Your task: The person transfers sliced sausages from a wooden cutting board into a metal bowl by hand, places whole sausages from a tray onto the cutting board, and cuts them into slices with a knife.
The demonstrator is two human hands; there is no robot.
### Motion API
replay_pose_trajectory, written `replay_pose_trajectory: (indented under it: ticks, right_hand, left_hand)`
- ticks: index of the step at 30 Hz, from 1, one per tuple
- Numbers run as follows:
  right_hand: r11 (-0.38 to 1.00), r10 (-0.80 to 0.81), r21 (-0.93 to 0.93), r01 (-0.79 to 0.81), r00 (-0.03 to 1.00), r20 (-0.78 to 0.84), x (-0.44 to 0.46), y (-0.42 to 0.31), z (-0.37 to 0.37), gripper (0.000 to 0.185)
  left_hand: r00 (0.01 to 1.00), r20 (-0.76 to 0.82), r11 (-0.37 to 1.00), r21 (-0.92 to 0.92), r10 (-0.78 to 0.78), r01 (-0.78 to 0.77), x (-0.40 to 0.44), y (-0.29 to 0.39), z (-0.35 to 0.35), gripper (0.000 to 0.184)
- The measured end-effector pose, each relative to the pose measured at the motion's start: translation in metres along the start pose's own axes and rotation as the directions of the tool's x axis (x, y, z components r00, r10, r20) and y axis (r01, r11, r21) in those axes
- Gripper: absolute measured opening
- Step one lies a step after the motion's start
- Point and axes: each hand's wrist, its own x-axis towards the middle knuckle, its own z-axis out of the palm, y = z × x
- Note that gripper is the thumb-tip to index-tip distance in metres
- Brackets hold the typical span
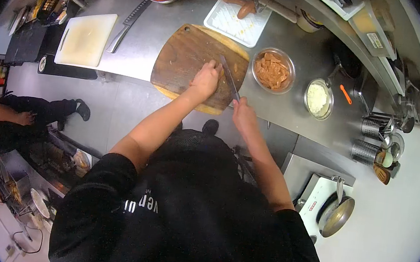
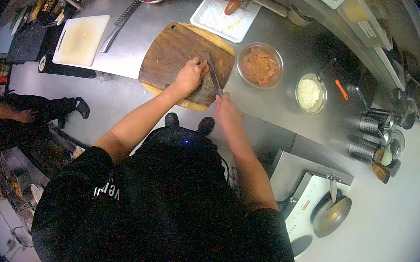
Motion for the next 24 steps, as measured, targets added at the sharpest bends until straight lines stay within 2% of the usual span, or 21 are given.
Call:
replay_pose_trajectory:
  ticks: [2,4,6,9,11,14,16,21,24]
  right_hand:
    - [1.0,0.0,-0.022,0.0,1.0,-0.005,0.011,-0.003,0.007,0.03]
    - [0.99,-0.088,0.102,0.098,0.991,-0.098,0.03,-0.003,0.024,0.029]
    - [0.989,-0.098,0.099,0.11,0.989,-0.114,0.045,-0.004,0.031,0.03]
    - [0.991,-0.099,0.073,0.111,0.983,-0.154,0.041,-0.001,0.026,0.031]
    - [0.995,-0.077,0.047,0.085,0.985,-0.154,0.032,0.008,0.018,0.031]
    - [0.999,-0.017,0.039,0.022,0.993,-0.117,0.02,0.009,0.012,0.03]
    - [0.996,-0.077,0.045,0.08,0.995,-0.065,0.011,0.007,0.01,0.032]
    - [0.999,-0.024,0.027,0.025,1.0,-0.017,-0.001,-0.003,0.001,0.032]
    - [0.999,-0.029,0.039,0.03,0.999,-0.032,0.01,-0.001,0.015,0.031]
  left_hand:
    - [0.995,-0.086,0.997,-0.053,0.047,-0.052,0.001,-0.005,0.007,0.03]
    - [0.998,-0.044,0.998,-0.041,0.054,-0.056,0.003,-0.005,0.002,0.028]
    - [0.998,-0.014,0.998,-0.021,0.061,-0.062,0.0,-0.005,0.001,0.027]
    - [0.989,-0.129,0.992,-0.092,0.072,-0.084,0.0,-0.005,0.0,0.032]
    - [0.999,0.006,0.999,0.012,0.047,-0.047,-0.008,-0.002,-0.004,0.042]
    - [0.999,0.03,0.998,0.048,0.041,-0.042,-0.013,-0.001,-0.006,0.049]
    - [0.998,0.03,0.998,0.035,0.055,-0.056,-0.011,-0.001,-0.008,0.048]
    - [0.998,0.046,0.999,0.044,0.03,-0.032,-0.012,-0.001,-0.004,0.046]
    - [0.999,0.009,0.995,0.08,0.053,-0.053,-0.01,-0.007,-0.002,0.037]
